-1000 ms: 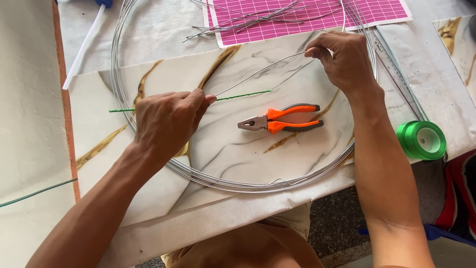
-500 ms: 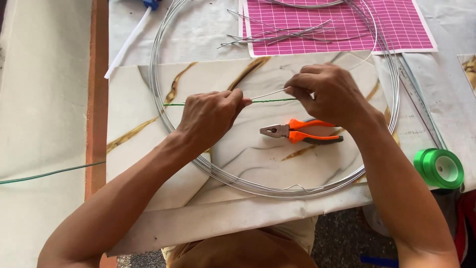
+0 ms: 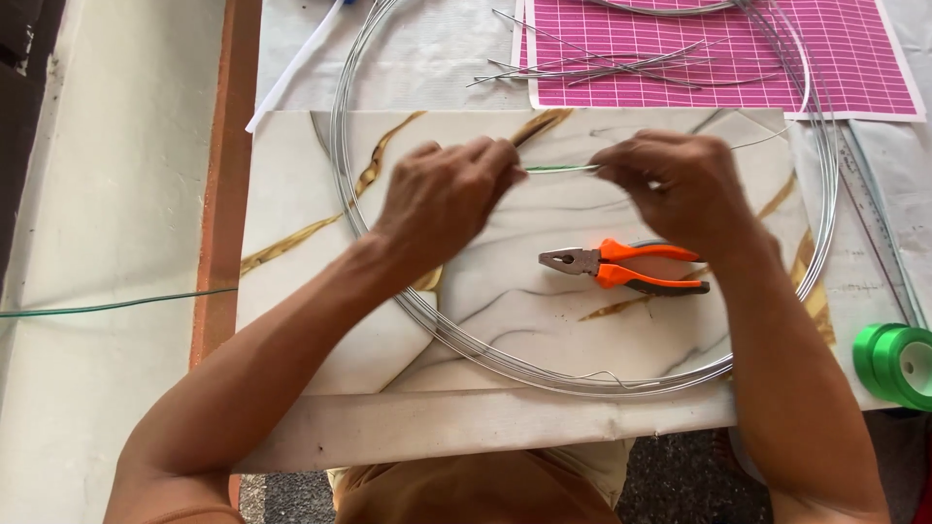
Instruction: Attaching and securing green floral wire to a circular silver wire frame using pliers.
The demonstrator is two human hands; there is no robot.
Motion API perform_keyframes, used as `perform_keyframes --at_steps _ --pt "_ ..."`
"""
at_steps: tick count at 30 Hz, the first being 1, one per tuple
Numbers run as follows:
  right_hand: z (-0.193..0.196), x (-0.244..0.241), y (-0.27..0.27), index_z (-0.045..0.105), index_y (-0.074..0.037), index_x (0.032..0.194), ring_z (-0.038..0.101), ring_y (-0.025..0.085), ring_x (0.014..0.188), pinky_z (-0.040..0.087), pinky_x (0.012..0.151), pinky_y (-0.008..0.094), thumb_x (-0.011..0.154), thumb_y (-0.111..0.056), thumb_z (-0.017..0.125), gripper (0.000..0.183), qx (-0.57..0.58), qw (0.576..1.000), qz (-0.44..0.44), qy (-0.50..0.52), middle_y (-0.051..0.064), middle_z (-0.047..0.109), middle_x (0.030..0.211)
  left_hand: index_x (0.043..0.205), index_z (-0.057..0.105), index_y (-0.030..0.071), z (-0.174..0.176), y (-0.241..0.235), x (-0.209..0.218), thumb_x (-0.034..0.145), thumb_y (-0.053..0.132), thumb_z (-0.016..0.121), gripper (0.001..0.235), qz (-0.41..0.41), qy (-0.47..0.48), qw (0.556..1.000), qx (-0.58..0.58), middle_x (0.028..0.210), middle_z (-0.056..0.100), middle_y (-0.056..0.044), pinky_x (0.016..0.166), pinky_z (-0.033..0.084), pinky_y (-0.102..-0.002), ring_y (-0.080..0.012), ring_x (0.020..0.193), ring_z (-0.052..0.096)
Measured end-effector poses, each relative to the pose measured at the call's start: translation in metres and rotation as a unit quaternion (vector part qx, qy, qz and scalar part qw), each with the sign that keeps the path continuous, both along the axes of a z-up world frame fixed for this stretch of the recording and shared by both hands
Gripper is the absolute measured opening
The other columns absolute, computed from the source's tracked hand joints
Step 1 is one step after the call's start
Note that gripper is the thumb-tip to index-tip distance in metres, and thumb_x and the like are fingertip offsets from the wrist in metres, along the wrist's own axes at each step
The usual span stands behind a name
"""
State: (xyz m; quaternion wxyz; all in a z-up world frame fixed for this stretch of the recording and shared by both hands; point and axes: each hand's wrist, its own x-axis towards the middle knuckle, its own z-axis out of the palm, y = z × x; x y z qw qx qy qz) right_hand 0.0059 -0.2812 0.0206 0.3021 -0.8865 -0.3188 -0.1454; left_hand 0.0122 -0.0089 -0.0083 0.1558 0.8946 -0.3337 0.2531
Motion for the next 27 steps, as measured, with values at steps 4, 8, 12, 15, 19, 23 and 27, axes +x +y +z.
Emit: perform_keyframes --at_steps 4,8,12,15,19,23,27 --pt "-0.007 0.002 -0.027 0.079 0.003 0.109 0.062 0.017 0.07 0.05 0.063 0.027 0.1 0.008 0.078 0.01 0.007 1.0 0.015 0.011 0.013 0.074 0.091 0.093 0.061 0.012 0.006 0.021 0.011 0.11 0.042 0.05 0.036 -0.04 0.082 0.994 -0.062 0.079 0.071 -0.002 0.061 0.05 -0.044 -0.0278 0.053 0.062" --pt "-0.012 0.0 -0.028 0.079 0.003 0.109 0.068 0.021 0.078 0.055 0.07 0.03 0.101 0.011 0.076 0.011 -0.007 1.0 0.017 -0.01 0.013 0.075 0.092 0.086 0.057 0.013 0.003 0.021 0.013 0.109 0.047 0.051 0.041 -0.052 0.073 0.995 -0.044 0.07 0.069 0.0 0.075 0.048 -0.043 -0.0288 0.049 0.058" --pt "-0.012 -0.003 -0.024 0.078 0.002 0.111 0.065 0.021 0.074 0.052 0.068 0.031 0.103 0.011 0.075 0.012 -0.02 0.998 0.03 -0.046 0.011 0.073 0.089 0.08 0.054 0.018 -0.002 0.016 0.011 0.109 0.051 0.055 0.044 -0.024 0.01 1.0 -0.011 0.063 0.064 0.005 0.066 0.047 -0.038 -0.0247 0.045 0.056" --pt "-0.013 -0.003 -0.025 0.079 0.002 0.11 0.067 0.023 0.078 0.053 0.075 0.036 0.104 0.01 0.076 0.01 -0.023 0.997 0.031 -0.073 0.01 0.074 0.089 0.077 0.055 0.017 0.003 0.015 0.009 0.108 0.053 0.055 0.047 0.007 0.08 0.997 -0.022 0.059 0.06 0.002 0.037 0.035 -0.042 -0.0245 0.046 0.057" --pt "-0.018 -0.005 -0.025 0.079 0.001 0.111 0.064 0.024 0.075 0.051 0.073 0.036 0.105 0.009 0.076 0.01 -0.027 0.996 0.023 -0.081 0.009 0.07 0.084 0.074 0.048 0.017 0.003 0.013 0.006 0.109 0.055 0.054 0.052 0.043 0.117 0.992 -0.006 0.05 0.047 0.003 0.036 0.029 -0.038 -0.0189 0.04 0.043" --pt "-0.02 -0.006 -0.024 0.08 -0.001 0.112 0.063 0.023 0.072 0.051 0.075 0.038 0.106 0.008 0.078 0.01 -0.033 0.994 0.019 -0.104 0.007 0.067 0.079 0.076 0.049 0.018 0.005 0.013 0.003 0.11 0.053 0.051 0.05 0.049 0.084 0.995 0.005 0.053 0.052 0.004 0.036 0.032 -0.04 -0.0203 0.04 0.046" --pt "-0.016 -0.007 -0.026 0.08 -0.004 0.116 0.065 0.023 0.075 0.051 0.08 0.04 0.108 0.006 0.076 0.014 -0.031 0.993 0.022 -0.112 0.004 0.07 0.082 0.076 0.05 0.016 0.007 0.01 0.0 0.111 0.046 0.051 0.046 -0.002 0.084 0.996 -0.02 0.057 0.055 0.004 0.038 0.03 -0.04 -0.0206 0.043 0.05"
